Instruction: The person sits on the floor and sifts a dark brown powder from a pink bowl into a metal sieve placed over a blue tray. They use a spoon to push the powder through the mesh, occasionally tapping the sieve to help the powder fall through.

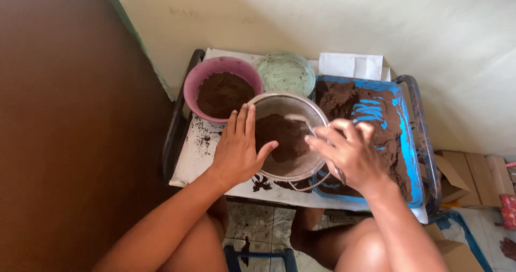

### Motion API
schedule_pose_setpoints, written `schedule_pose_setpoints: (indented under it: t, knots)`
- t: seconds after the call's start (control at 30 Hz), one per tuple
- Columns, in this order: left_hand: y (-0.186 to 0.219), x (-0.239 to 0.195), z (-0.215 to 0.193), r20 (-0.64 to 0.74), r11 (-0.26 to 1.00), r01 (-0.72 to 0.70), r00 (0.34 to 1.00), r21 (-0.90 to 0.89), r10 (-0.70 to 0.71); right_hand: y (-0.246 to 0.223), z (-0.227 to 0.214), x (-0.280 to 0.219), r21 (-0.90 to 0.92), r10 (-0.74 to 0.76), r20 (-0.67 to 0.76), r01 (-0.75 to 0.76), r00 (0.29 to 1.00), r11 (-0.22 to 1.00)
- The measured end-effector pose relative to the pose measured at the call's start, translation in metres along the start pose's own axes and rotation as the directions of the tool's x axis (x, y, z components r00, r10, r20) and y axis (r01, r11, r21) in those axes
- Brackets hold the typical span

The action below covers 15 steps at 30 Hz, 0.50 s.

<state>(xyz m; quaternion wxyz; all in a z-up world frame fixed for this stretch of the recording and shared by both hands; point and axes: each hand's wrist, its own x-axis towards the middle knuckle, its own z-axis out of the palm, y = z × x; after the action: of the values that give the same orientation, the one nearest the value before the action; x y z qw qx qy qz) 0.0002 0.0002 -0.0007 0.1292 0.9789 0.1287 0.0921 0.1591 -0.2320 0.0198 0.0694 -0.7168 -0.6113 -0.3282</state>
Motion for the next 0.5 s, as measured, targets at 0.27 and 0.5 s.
schedule_pose_setpoints:
  t: [0.27,0.5]
  knots:
    - [0.0,0.0,0.001,-0.028,0.999,0.021,0.999,-0.026,-0.021,-0.004,0.022,0.023,0.07,0.108,0.064,-0.112,0.992,0.991]
    - [-0.004,-0.011,-0.01,-0.066,0.995,0.055,0.996,-0.088,-0.061,-0.03,0.004,0.046,0.392,-0.002,0.152,-0.059,0.988,0.918]
